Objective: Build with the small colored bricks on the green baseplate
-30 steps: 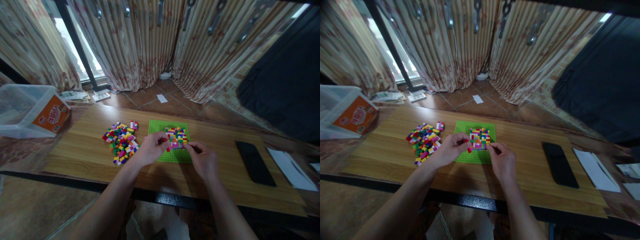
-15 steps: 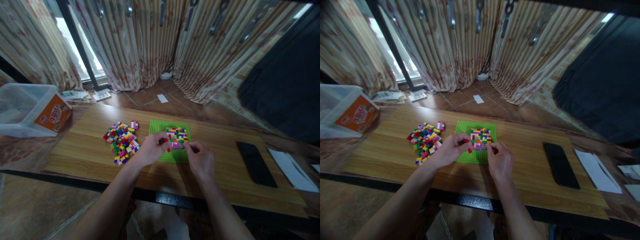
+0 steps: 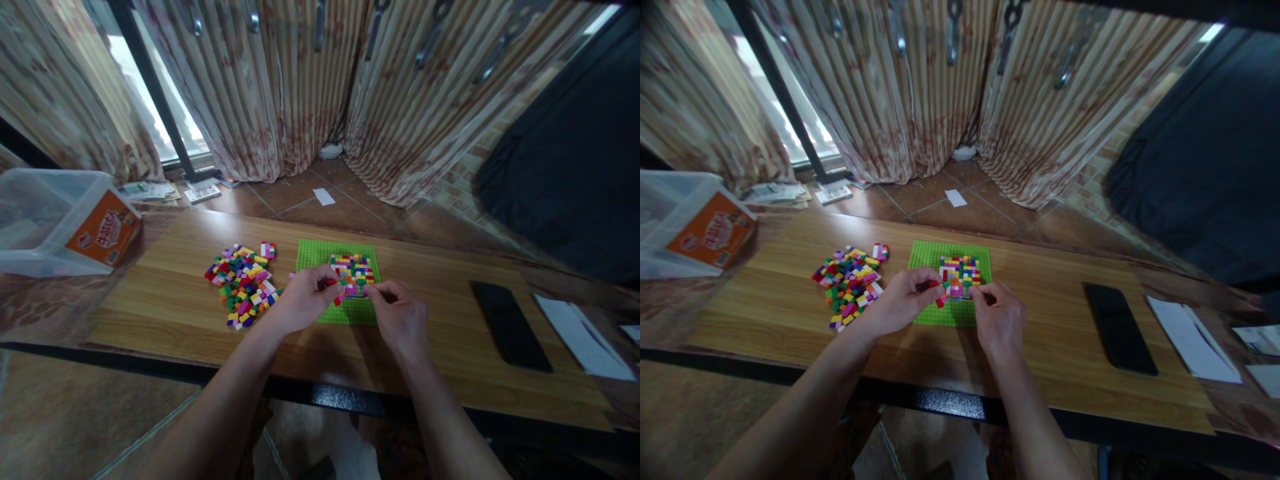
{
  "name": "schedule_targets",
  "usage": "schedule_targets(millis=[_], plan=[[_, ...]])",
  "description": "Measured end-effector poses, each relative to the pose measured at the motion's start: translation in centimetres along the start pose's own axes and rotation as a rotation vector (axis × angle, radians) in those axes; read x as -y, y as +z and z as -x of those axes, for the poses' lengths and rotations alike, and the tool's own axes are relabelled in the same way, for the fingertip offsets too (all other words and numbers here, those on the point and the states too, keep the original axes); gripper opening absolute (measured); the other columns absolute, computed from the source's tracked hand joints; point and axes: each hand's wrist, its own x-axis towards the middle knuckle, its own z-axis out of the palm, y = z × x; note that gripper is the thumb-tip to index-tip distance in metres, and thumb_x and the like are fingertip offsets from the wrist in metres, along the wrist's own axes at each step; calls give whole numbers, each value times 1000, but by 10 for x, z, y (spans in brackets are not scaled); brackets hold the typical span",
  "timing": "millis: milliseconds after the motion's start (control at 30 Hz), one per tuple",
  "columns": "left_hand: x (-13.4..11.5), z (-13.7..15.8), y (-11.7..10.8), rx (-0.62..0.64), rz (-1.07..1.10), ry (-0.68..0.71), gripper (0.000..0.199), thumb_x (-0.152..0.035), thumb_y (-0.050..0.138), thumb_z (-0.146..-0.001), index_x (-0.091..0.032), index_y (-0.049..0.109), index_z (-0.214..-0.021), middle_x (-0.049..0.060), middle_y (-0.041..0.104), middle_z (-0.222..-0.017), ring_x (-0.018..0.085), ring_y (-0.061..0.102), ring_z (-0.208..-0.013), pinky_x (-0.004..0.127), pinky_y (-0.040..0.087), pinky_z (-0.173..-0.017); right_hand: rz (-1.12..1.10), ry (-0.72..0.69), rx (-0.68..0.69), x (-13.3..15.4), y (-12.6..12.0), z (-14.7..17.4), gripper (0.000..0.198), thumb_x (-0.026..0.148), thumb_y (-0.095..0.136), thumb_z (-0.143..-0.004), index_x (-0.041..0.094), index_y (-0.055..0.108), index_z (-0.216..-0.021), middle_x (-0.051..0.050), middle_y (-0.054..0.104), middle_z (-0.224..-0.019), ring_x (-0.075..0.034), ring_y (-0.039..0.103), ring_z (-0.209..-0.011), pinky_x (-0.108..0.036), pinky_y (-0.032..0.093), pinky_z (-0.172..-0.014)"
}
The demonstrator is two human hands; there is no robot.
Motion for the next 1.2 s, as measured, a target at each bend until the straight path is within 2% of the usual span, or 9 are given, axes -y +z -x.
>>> schedule_targets(millis=[333,433,533,633,767,1000,1200], plan=[[0,-1,0,39,1,27,13,-25,57,-86,-16,61,-77,-1,57,-71,12,50,-68,25,38,-62,-40,107,41,-1,-4,-2,29,48,69,-78,21,75,-73,-4,73,-70,-20,64,-65,-32,45,-63],[-1,-1,0,46,5,31,10,-21,58,-85,-16,60,-77,-2,55,-72,12,49,-68,24,37,-63,-55,66,-3,-1,-7,2,27,47,69,-80,20,76,-78,-5,74,-76,-20,65,-67,-32,47,-65],[-2,0,-1,60,-10,32,10,-21,58,-86,-15,61,-78,-2,55,-73,11,49,-68,24,37,-62,-138,-42,-29,4,-9,8,25,44,66,-85,22,76,-82,-4,74,-81,-19,65,-73,-32,49,-70],[-2,0,0,102,-1,65,12,-23,59,-87,-15,64,-80,-1,58,-75,12,51,-70,24,39,-64,-238,-102,75,9,-8,14,21,43,67,-87,25,77,-90,-2,74,-87,-18,65,-76,-31,50,-72],[-2,2,4,143,73,106,10,-23,60,-87,-15,66,-84,0,63,-80,12,55,-75,23,43,-70,-332,-68,199,11,-4,18,17,40,69,-86,25,77,-92,-2,74,-89,-19,66,-81,-31,50,-74],[-9,4,4,168,39,125,9,-21,60,-86,-15,66,-84,0,64,-79,12,56,-74,24,44,-70,-466,74,292,12,-10,17,16,38,71,-82,23,75,-84,0,73,-82,-17,65,-76,-29,49,-73],[-16,6,5,200,32,134,11,-22,58,-88,-15,66,-84,1,65,-79,13,57,-74,25,45,-71,-593,130,336,10,-15,13,17,39,74,-76,22,75,-77,2,67,-66,-13,58,-61,-26,47,-61]])
